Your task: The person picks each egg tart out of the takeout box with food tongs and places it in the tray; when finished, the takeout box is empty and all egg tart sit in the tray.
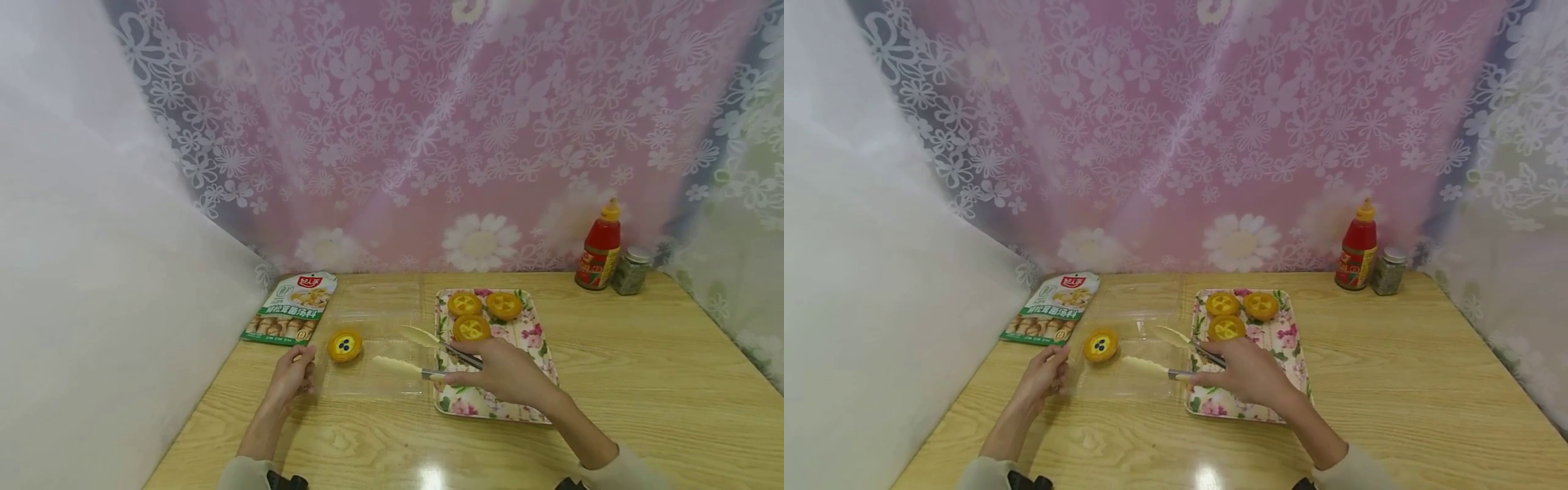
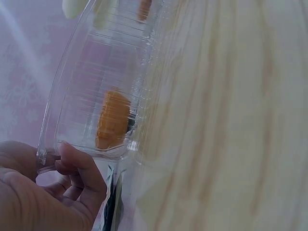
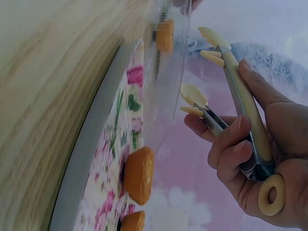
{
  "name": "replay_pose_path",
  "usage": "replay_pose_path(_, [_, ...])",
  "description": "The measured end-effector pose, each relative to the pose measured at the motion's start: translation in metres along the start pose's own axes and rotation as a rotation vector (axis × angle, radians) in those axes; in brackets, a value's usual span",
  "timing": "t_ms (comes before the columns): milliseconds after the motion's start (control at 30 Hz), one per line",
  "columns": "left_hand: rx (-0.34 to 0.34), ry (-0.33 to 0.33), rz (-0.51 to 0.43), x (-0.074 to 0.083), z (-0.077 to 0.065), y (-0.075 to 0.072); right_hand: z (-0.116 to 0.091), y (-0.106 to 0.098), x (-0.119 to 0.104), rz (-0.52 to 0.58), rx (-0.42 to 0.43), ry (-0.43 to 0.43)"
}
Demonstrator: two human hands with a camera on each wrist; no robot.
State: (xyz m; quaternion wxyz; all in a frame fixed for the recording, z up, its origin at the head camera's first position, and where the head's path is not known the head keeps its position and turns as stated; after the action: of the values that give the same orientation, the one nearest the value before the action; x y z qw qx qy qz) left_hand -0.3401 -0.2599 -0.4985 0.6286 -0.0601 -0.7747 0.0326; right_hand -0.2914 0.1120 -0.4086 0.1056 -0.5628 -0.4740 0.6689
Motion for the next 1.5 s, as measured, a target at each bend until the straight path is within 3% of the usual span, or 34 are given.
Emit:
replay_pose_path(300, [0.019, -0.013, 0.002, 0.0, 0.001, -0.001, 0.018, 0.011, -0.03, -0.094, 0.037, -0.078])
replay_pose_path(667, [0.043, 0.0, -0.01, 0.002, 0.002, -0.005, 0.035, 0.018, -0.056, -0.142, 0.09, -0.101])
replay_pose_path(1200, [0.041, 0.0, -0.017, 0.001, 0.002, -0.006, 0.071, 0.044, -0.077, -0.224, 0.066, -0.05])
replay_pose_path(1500, [0.028, 0.033, -0.009, 0.002, -0.001, -0.006, 0.08, 0.055, -0.081, -0.304, 0.105, -0.029])
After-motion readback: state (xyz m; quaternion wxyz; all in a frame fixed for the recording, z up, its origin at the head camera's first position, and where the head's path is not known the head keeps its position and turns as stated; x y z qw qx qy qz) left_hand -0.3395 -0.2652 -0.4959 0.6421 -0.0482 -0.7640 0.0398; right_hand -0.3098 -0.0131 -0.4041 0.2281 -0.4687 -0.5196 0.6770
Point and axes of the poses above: each hand's wrist, its own z-axis towards the middle knuckle, its own y-axis out of the palm, x = y × z, the point moved 10 cm from there along z, towards the middle knuckle, and after that the axes turned 9 degrees about -x, right-handed, at the moved point
